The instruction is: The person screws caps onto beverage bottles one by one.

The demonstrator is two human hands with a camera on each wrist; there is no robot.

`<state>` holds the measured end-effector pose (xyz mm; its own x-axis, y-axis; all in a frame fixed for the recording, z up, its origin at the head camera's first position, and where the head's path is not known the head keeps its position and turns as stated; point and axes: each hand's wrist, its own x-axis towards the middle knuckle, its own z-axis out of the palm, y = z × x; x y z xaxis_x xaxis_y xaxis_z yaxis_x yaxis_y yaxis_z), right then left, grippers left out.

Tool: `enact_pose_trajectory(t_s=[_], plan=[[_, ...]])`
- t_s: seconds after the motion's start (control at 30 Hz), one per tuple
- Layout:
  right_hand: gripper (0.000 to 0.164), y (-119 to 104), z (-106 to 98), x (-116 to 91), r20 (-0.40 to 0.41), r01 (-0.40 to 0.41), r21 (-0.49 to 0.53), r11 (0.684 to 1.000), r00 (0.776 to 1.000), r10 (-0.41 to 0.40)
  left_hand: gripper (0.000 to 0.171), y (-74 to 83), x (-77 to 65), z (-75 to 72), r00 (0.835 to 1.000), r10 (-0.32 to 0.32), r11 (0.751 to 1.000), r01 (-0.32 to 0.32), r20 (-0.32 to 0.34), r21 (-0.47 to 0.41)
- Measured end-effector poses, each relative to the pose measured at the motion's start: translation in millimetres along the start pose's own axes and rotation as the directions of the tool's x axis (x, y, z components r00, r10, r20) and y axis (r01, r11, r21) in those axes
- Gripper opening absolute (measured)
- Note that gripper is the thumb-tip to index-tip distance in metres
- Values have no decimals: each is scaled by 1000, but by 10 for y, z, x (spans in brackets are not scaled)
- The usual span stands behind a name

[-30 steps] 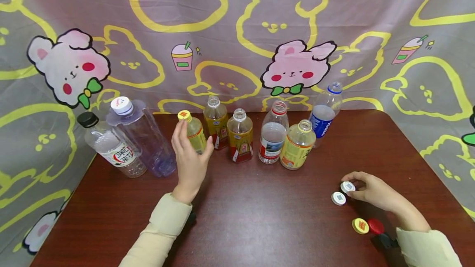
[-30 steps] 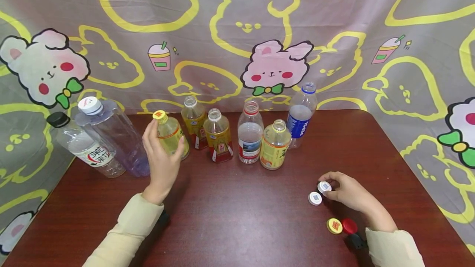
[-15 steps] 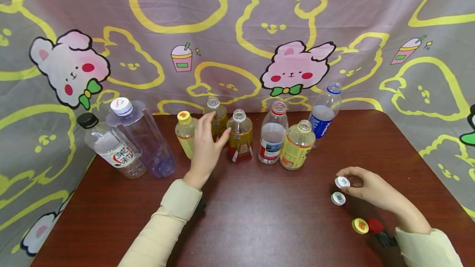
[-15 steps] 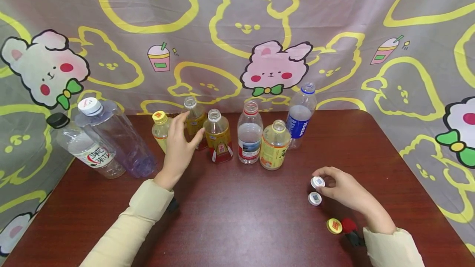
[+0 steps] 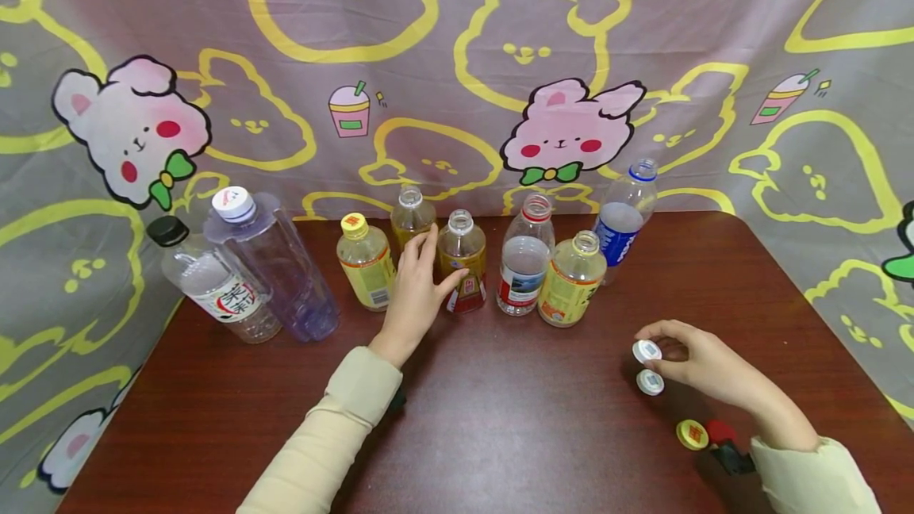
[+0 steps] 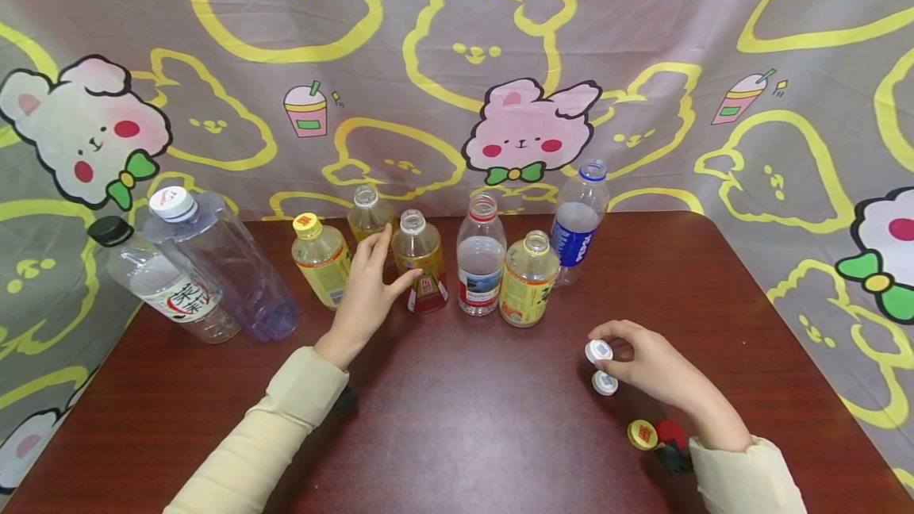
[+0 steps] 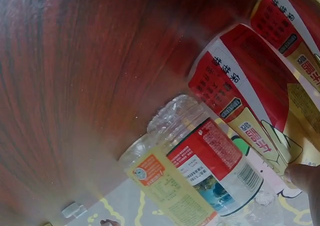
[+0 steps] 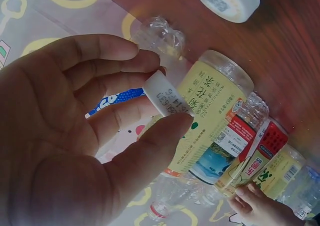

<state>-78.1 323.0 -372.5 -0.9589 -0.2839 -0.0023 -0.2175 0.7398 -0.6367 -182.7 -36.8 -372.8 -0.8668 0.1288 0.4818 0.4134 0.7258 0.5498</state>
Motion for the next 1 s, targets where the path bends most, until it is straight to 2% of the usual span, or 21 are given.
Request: enact_pose_trajectory(t_s=[0.2, 0.47, 0.6, 0.8, 0.87, 1.0], plan=[[29, -54, -3, 4, 14, -50, -9, 999, 999, 50, 71, -23, -18, 30, 1000, 2, 1000, -2, -11, -26], [24, -120, -18, 23, 21, -73, -1, 997, 997, 73, 73, -13, -48, 39, 996, -89, 990, 90, 13, -110], [25, -134, -23, 23, -25, -45, -26, 999, 999, 44, 78, -19, -75, 44, 993, -114, 981, 112, -3, -156], [28, -202, -22, 24, -180, 10, -119, 993, 983, -31, 81, -45, -162, 10, 993, -119, 979, 118, 4, -164], [29, -252, -28, 39, -211, -3, -118, 993, 977, -22, 80, -45, -211, -20, 993, -121, 978, 121, 10, -172], [30, -379, -54, 94, -215, -47, -64, 997, 976, 33, 78, -35, -329, -91, 992, -122, 975, 123, 21, -186]])
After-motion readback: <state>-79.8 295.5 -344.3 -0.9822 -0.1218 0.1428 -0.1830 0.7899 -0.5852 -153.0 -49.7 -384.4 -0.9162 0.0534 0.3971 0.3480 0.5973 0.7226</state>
